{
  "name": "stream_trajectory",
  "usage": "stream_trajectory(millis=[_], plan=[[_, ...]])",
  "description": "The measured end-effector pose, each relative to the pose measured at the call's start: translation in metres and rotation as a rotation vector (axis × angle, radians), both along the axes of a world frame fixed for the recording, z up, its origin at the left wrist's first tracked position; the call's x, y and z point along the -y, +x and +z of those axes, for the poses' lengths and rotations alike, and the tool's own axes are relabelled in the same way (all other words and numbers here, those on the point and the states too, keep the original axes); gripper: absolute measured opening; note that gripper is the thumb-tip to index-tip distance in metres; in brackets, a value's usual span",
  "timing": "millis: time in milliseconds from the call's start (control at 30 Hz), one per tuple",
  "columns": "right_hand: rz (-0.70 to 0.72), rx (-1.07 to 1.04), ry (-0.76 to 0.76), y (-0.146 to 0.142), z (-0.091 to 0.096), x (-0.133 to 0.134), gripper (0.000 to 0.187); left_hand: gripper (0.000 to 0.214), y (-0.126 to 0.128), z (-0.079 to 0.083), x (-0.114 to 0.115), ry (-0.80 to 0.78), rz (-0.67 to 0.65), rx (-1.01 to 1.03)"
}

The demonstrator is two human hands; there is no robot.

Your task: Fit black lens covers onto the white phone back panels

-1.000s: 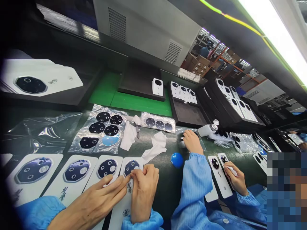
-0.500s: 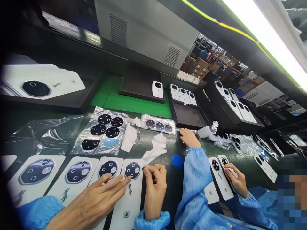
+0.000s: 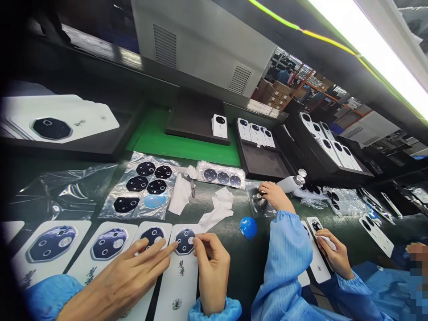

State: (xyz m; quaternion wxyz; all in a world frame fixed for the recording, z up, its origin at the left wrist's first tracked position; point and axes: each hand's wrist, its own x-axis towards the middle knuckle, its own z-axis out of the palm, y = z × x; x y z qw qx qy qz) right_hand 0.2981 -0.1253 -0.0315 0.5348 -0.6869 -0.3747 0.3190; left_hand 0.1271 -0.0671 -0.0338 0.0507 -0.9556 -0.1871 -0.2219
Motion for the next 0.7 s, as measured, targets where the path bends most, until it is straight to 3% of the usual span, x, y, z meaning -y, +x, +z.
stream_trajectory(millis=[100, 233, 500, 700], plan=[[0.074, 0.271, 0.052, -0.004, -0.004, -0.005, 0.014, 0.032, 0.002, 0.002, -0.001, 0.06, -0.016, -0.02], [0.119, 0.531, 0.084, -0.009, -0.009, -0.01, 0.026, 0.044, 0.005, 0.007, 0.001, 0.089, 0.003, -0.006], [0.202, 0.791, 0.053, -0.007, -0.019, -0.013, 0.02, 0.048, 0.007, 0.004, 0.003, 0.125, 0.019, -0.026], [0.124, 0.813, 0.09, -0.008, -0.011, -0.014, 0.018, 0.032, 0.006, 0.003, 0.003, 0.156, 0.016, -0.048]])
